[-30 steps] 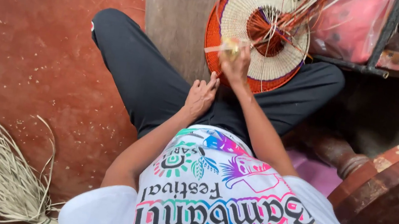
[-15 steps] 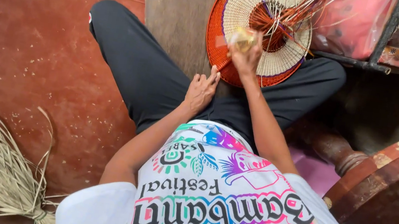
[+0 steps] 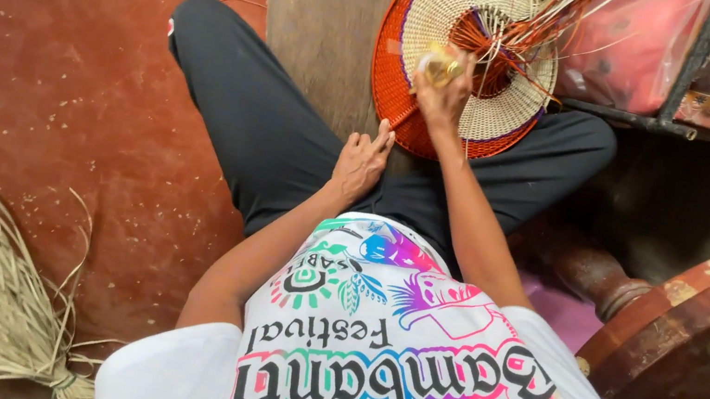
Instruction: Weaving a circular basket or mat using natural fibers and a small hand tool while sitting on the floor.
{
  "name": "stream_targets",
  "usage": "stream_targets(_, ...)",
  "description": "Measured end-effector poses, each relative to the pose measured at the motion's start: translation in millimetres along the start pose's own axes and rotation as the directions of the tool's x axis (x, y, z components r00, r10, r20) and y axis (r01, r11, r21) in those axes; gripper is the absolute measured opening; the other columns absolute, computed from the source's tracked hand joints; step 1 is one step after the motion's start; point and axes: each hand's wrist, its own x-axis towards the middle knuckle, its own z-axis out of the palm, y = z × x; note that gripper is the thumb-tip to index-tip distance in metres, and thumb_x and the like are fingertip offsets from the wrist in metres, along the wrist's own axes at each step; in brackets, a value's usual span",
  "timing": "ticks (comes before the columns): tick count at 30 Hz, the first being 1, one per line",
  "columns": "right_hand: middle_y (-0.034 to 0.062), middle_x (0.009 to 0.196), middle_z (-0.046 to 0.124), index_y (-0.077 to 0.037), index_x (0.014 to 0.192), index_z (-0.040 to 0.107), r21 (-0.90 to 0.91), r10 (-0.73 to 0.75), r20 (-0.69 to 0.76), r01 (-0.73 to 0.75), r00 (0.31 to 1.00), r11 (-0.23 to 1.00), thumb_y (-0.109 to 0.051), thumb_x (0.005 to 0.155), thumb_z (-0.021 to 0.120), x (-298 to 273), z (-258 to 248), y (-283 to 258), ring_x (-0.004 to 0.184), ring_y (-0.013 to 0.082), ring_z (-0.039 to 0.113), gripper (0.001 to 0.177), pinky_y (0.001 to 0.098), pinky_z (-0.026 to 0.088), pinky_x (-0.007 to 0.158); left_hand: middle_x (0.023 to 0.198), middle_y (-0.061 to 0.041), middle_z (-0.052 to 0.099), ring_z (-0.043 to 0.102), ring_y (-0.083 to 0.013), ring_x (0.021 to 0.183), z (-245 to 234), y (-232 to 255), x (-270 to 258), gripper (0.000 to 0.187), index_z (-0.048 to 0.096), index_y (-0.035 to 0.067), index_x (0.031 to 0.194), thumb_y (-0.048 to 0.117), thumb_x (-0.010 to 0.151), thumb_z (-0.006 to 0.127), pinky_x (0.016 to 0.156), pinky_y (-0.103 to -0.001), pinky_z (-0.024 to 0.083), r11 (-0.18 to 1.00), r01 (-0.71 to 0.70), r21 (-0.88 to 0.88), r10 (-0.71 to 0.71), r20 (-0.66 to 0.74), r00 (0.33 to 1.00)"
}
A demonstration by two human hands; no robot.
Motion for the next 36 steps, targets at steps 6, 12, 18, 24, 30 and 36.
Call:
stream_targets(6, 0.0128, 0.087, 0.059, -0.005, 0.093, 0.057, -0.195, 0.008, -0.088, -0.025, 0.996, 0.981, -0.013, 0.063, 0.07, 67.1, 30.7, 29.5, 0.078, 0.0251, 0.06, 0.033, 0.0268, 0.061, 0.055, 0.125, -0.018, 0.04, 0.047, -0.0209, 0.064, -4.4, -0.5, 3.2, 0.037, 0.05, -0.002, 0.114, 0.011, 0.079, 0.047, 0.067, -0.029, 0.035, 1.0, -0.018, 0.016, 0.018, 0.025, 1.0)
stream_targets(12, 0.0149, 0.09, 0.05, 0.003, 0.106, 0.041, 0.007, -0.057, 0.136, 0.057, 0.989, 0.998, -0.022, 0.079, 0.059, -16.0, -4.0, -16.3, 0.068, 0.0223, 0.058, 0.041, 0.0282, 0.057, 0.053, 0.126, -0.015, 0.04, 0.045, -0.0203, 0.062, 2.9, -3.4, -1.4, 0.035, 0.051, 0.001, 0.113, 0.011, 0.079, 0.049, 0.064, -0.029, 0.037, 1.0, 0.008, 0.019, -0.007, -0.048, 0.999)
stream_targets(18, 0.0132, 0.078, 0.054, 0.003, 0.086, 0.056, 0.072, -0.354, 0.101, 0.348, 0.93, 0.935, -0.005, 0.08, 0.057, 20.5, 21.0, -12.1, 0.054, 0.0155, 0.052, 0.009, 0.0177, 0.051, 0.041, 0.124, -0.018, 0.042, 0.045, -0.0204, 0.061, 6.5, -4.6, 0.2, 0.036, 0.051, -0.002, 0.114, 0.011, 0.08, 0.048, 0.065, -0.029, 0.037, 0.999, -0.019, -0.034, 0.018, -0.02, 1.0)
stream_targets(24, 0.0023, 0.079, 0.052, -0.006, 0.083, 0.057, 0.001, -0.236, -0.031, 0.236, 0.971, 0.972, 0.005, 0.06, 0.065, 62.1, 38.9, -10.8, 0.05, 0.0082, 0.046, 0.027, 0.0146, 0.047, 0.038, 0.126, -0.017, 0.04, 0.044, -0.0199, 0.06, -3.5, -3.1, -2.7, 0.038, 0.051, -0.001, 0.115, 0.011, 0.079, 0.049, 0.064, -0.029, 0.036, 1.0, 0.001, 0.001, -0.001, -0.031, 1.0)
stream_targets(30, 0.0143, 0.089, 0.057, 0.001, 0.089, 0.06, 0.138, -0.525, 0.177, 0.507, 0.833, 0.851, 0.002, 0.073, 0.057, -31.3, -12.6, -60.1, 0.072, 0.027, 0.05, 0.017, 0.0346, 0.043, 0.064, 0.13, -0.017, 0.038, 0.045, -0.0218, 0.066, 10.4, -7.3, -5.7, 0.02, 0.064, 0.001, 0.085, 0.01, 0.075, 0.05, 0.066, -0.032, 0.035, 0.995, -0.001, -0.1, -0.004, -0.045, 0.999)
stream_targets(36, 0.0071, 0.082, 0.046, -0.002, 0.094, 0.051, 0.217, -0.402, 0.139, 0.368, 0.905, 0.904, -0.012, 0.072, 0.059, 2.1, 30.7, -31.6, 0.055, 0.0134, 0.047, 0.026, 0.0217, 0.045, 0.041, 0.131, -0.022, 0.033, 0.044, -0.0205, 0.062, 6.6, -10.8, 0.5, 0.04, 0.055, -0.006, 0.111, 0.011, 0.075, 0.052, 0.067, -0.029, 0.035, 0.997, -0.011, -0.073, 0.007, -0.059, 0.998)
